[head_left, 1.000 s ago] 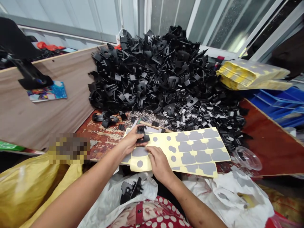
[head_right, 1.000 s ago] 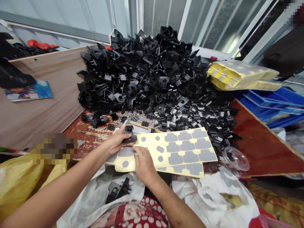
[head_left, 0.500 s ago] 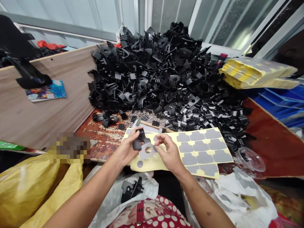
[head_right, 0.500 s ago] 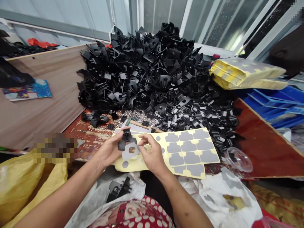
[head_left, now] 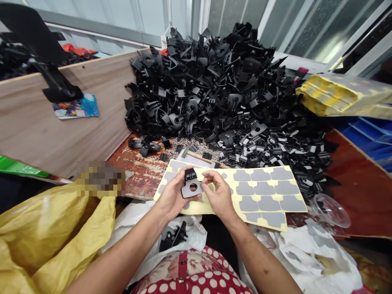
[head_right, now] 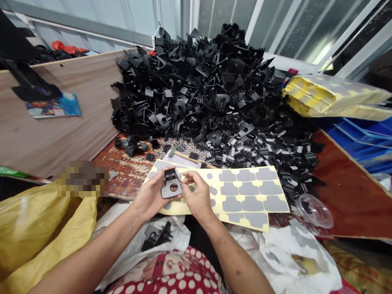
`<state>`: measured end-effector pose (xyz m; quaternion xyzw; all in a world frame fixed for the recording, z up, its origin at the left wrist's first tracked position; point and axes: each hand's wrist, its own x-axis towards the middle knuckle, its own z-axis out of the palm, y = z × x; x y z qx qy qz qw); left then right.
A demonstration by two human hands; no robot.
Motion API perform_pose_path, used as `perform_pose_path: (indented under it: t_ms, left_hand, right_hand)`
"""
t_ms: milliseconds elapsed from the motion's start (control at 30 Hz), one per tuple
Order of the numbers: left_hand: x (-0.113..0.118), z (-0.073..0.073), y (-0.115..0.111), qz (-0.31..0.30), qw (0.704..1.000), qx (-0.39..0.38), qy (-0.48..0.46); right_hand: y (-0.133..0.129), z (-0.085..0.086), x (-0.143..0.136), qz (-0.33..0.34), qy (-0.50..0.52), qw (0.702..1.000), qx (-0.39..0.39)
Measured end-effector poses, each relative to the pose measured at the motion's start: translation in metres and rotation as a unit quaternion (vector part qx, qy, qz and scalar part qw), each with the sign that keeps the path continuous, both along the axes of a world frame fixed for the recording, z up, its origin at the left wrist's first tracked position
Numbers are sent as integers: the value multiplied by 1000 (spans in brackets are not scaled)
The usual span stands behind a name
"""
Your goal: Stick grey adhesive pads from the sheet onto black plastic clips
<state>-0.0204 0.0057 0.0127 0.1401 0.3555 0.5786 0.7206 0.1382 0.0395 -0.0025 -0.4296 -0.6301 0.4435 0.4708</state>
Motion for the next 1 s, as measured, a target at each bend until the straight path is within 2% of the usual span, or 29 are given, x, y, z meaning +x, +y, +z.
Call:
perform_pose_path:
  t_ms: [500, 633, 700, 833, 933, 1000]
  left_hand:
    - [-2, 1, -5, -2, 1000, 5, 9]
    - [1, -3, -6, -2, 999, 19, 48]
    - [7, -8, -7, 24, 995, 36, 92]
    - [20, -21, -7, 112, 974, 34, 194]
    - [24, -27, -9, 132, 961, 45, 239]
    - [20, -27, -14, 132, 954, 55, 265]
  right_hand:
    - [-5, 2, -2, -6, -51, 998, 31]
    - [-7, 0, -3, -2, -81, 995, 56]
    - [-10, -3, -3, -5, -112, 989, 97]
    - [-22, -12, -6, 3, -215, 953, 211]
    - [-32, -16, -7, -19, -302, 905, 298]
    - [-35, -13, -2, -54, -339, 884, 316]
